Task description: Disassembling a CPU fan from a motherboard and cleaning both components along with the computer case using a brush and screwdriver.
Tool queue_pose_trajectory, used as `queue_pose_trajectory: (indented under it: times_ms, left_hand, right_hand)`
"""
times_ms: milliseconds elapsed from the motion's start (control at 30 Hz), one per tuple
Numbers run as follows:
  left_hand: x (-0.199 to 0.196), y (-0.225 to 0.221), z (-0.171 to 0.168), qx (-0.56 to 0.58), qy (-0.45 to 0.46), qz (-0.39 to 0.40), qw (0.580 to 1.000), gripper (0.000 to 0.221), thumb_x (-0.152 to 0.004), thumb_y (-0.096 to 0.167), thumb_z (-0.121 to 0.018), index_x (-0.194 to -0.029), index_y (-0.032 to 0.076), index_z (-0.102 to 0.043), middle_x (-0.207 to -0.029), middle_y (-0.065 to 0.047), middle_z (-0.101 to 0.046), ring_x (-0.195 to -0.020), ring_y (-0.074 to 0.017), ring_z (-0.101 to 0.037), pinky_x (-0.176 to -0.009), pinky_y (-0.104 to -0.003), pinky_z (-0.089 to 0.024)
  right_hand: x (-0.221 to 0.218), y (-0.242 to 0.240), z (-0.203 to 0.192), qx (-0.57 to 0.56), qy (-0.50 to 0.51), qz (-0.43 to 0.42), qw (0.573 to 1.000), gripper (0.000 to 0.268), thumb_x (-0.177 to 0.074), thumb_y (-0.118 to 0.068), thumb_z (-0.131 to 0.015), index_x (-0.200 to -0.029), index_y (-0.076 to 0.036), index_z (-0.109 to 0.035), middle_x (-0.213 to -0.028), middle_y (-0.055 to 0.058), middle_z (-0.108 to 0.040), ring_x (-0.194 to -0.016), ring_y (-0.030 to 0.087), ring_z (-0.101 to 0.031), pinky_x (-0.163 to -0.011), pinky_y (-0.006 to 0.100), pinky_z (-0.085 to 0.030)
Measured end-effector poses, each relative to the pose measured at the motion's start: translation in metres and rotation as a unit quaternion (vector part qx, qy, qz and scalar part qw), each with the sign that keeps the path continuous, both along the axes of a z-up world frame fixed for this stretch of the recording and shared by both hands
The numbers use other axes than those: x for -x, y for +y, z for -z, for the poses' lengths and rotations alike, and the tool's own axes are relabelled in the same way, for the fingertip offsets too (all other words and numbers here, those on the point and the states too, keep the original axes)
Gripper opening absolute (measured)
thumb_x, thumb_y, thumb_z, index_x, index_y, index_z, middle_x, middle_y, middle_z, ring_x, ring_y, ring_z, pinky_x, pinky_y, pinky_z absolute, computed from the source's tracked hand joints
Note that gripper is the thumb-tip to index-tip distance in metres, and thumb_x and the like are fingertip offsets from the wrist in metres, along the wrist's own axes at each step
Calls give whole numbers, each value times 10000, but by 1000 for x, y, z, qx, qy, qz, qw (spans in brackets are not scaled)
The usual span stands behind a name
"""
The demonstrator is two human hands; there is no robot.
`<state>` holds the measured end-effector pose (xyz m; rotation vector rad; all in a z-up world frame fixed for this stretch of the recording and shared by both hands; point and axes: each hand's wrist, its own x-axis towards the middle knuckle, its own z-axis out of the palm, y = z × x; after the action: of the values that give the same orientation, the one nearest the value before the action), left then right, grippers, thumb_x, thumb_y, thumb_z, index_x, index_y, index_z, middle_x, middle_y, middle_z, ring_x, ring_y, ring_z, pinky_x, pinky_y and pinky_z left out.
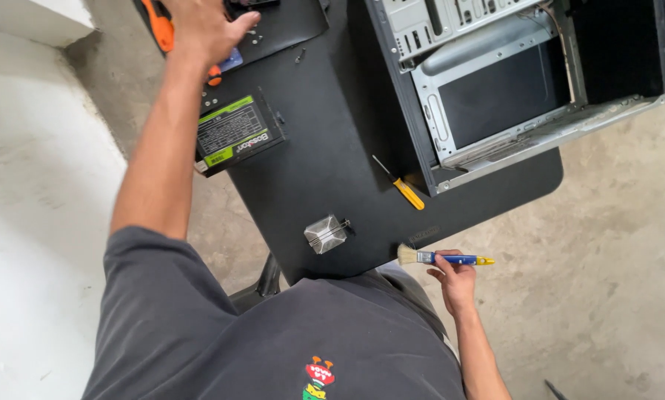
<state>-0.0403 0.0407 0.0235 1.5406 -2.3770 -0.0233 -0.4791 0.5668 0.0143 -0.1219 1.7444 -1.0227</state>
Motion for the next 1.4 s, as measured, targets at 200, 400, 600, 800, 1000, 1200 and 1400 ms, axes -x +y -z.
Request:
queue_pose_trajectory:
  times_ms: [200, 400, 600, 800, 1000, 1200, 1400]
  left_hand:
    - [85, 172, -137, 89, 330, 183, 922, 117, -1047, 95, -641, -953, 28, -666, -1019, -132, -699, -1000, -343, -639, -970, -483, -432]
    - [120, 383, -20, -64, 386, -70, 917, 668, -801, 576, -855, -1298, 198, -617, -1194, 13, -659, -1141, -222, -614, -934, -400, -449]
    - [140, 467, 11, -183, 273, -237, 914, 1202, -614, 183, -995, -1610, 153, -322, -1511, -96, -487, -1407, -294, -420, -1056, -524, -308]
    - [143, 474, 14, -144, 284, -251, 914, 1211, -616, 161, -1007, -1587, 142, -283, -1426, -87, -568, -1271, -338, -564, -954, -465, -455]
    - [135, 491, 24, -107, 286, -272, 913, 894, -767, 109, -941, -1507, 84, -441, -1346, -102, -631, -1256, -345, -548, -1013, -485, -465]
    - [126, 487, 13, -116, 245, -265, 925, 844, -671, 203, -960, -1401, 71, -557, -1278, -112, -597, -1125, -346, -551, -901, -457, -501]
    - [120, 490, 31, -92, 174, -269, 943, 715, -709, 470, -794, -1316, 175, -559, -1317, -23, -552, -1193, -265, -503, -897, -430, -352]
  right_hand:
    - [-2, -56, 2, 82, 45, -112, 989, 263, -1013, -256, -662, -1071, -11, -736, -927, 101, -692, -786, 148, -628, -682, 307, -624]
    - [-35, -119, -41, 240, 101, -344, 902, 178, -1038, -90, -662, -1163, 17, -729, -1106, 223, -730, -1001, 322, -750, -865, 402, -623]
    - [-43, -147, -36, 410, 250, -528, 701, 85, -1042, -112, -678, -1065, -86, -756, -1180, 133, -719, -1138, 367, -667, -1003, 479, -512]
    - [-82, -156, 0, 379, 300, -576, 659, 156, -1039, -217, -585, -1023, -85, -667, -973, 104, -695, -904, 322, -646, -801, 427, -464]
    - [-106, -148, 26, 261, 260, -634, 680, 178, -861, -267, -726, -779, -157, -613, -709, -5, -664, -679, 206, -620, -685, 390, -453]
    - [-117, -164, -20, 272, 193, -512, 791, 172, -887, -289, -762, -779, -157, -779, -708, -60, -772, -686, 36, -676, -708, 246, -504]
    - [-142, -238, -30, 240, -11, -192, 951, 229, -938, -276, -700, -948, -49, -724, -893, 146, -815, -364, 28, -328, -347, 225, -273]
